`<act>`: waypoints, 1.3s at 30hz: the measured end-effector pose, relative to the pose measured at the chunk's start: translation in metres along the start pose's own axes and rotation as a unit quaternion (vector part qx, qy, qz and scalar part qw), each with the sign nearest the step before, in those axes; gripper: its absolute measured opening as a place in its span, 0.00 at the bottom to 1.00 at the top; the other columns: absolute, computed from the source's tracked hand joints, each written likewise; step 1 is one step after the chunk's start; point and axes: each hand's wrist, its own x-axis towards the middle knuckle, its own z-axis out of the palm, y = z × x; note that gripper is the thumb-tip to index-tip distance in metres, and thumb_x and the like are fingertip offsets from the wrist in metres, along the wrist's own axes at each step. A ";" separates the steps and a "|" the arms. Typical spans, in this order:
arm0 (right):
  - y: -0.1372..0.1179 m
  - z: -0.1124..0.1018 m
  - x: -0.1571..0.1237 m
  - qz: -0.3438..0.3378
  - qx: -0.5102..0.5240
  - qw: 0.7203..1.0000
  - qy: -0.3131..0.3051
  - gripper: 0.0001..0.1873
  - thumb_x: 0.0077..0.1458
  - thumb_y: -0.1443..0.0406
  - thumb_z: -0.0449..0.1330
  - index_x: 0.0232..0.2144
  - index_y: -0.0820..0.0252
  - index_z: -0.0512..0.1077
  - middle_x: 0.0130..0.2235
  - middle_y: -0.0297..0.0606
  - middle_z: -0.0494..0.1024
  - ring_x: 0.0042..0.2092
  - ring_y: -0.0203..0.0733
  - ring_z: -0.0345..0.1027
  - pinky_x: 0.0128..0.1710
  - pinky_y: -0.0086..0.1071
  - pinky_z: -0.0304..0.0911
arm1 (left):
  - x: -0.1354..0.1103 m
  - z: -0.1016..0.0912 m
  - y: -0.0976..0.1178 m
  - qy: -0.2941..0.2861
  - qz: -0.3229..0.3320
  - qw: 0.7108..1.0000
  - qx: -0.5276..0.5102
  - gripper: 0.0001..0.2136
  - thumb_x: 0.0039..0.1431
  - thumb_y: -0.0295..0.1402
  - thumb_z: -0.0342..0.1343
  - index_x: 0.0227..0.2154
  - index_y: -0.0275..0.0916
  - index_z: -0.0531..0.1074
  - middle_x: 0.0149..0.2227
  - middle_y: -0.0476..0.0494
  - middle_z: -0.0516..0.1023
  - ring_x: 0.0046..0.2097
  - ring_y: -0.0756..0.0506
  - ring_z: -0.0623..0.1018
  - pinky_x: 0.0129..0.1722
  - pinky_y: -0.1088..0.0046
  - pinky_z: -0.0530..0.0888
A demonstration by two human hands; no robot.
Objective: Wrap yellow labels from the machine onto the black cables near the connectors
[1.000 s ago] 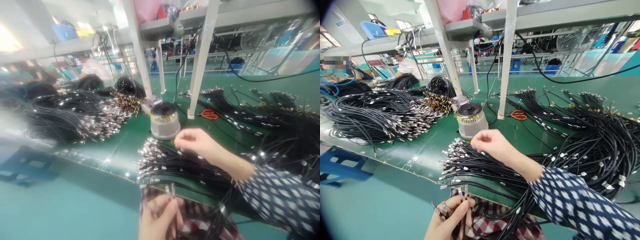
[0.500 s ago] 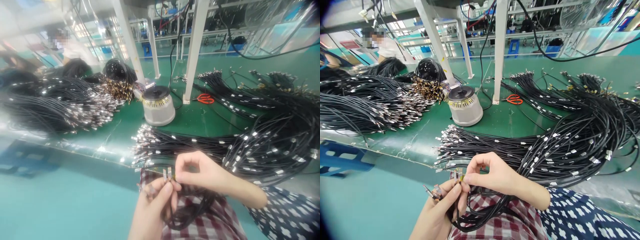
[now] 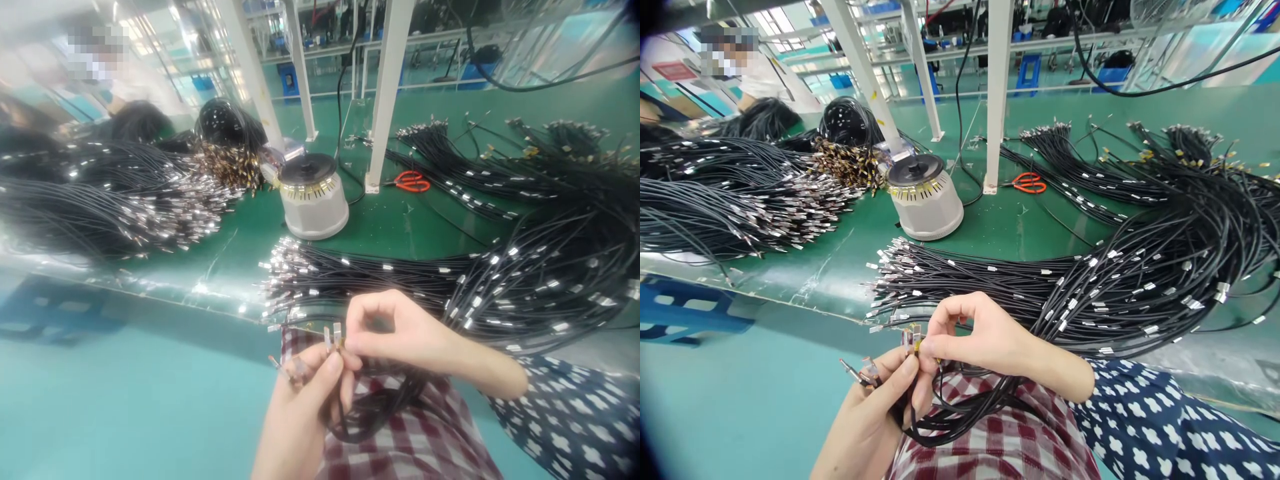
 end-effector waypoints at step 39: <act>0.003 0.000 0.000 0.009 0.006 1.000 0.011 0.14 0.50 0.61 0.66 0.23 0.64 0.68 0.24 0.37 0.75 0.29 0.40 0.67 0.33 0.35 0.62 | -0.001 -0.001 0.000 -0.007 -0.003 1.000 0.015 0.12 0.54 0.41 0.62 0.27 0.35 0.77 0.17 0.50 0.67 0.21 0.53 0.61 0.23 0.76 0.55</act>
